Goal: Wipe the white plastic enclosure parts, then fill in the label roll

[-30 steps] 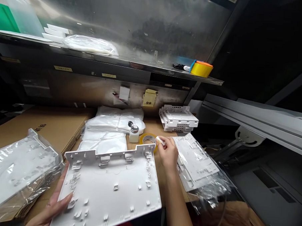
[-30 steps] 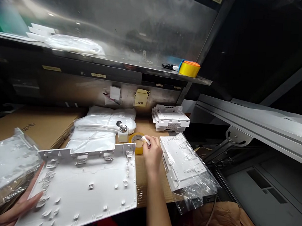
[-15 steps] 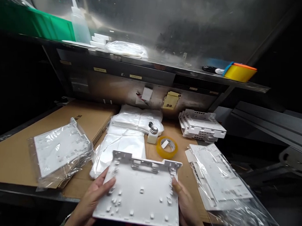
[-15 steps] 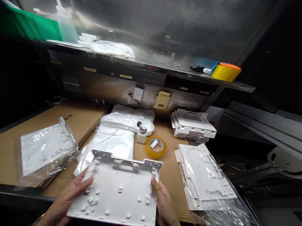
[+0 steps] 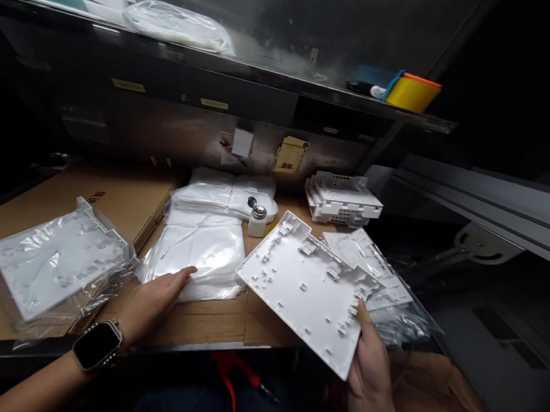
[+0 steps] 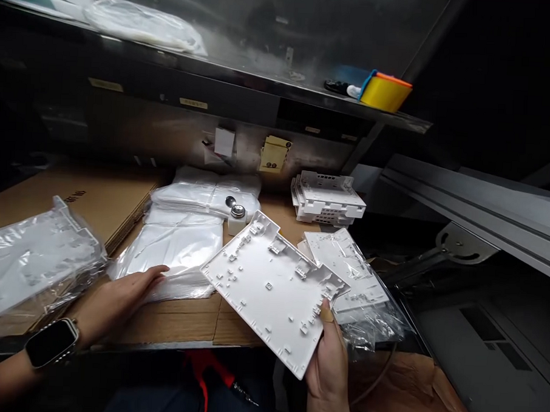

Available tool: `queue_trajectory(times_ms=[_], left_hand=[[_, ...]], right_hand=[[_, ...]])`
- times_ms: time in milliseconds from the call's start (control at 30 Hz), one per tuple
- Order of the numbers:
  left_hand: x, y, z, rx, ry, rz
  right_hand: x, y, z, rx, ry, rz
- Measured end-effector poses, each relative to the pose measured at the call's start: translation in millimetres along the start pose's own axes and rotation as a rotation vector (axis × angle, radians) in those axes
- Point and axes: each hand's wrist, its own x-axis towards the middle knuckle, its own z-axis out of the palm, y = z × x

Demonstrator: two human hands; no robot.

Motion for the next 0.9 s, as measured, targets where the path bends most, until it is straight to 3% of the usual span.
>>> queue_trajectory(times_ms=[233, 433, 633, 733, 900], left_hand=[[23, -8, -20.9, -0.170, -0.079, -0.038], [36, -20, -22.5, -0.385, -0.129, -0.120], [59, -27, -30.9, -0.568, -0.325, -0.204], [73, -32, -36.2, -0.596, -0.394, -0.236], [86, -30, -38.4, -0.521, -0.411, -0.217]], right_hand=[[-5, 2, 0, 0.019, 0.057, -0.015], [-1, 8, -6, -0.013, 0.030, 0.007], [2, 11, -6, 0.008, 0.037, 0.013], [4, 15, -9, 0.013, 0.036, 0.100], [10, 26, -24, -0.028, 0.001, 0.160]])
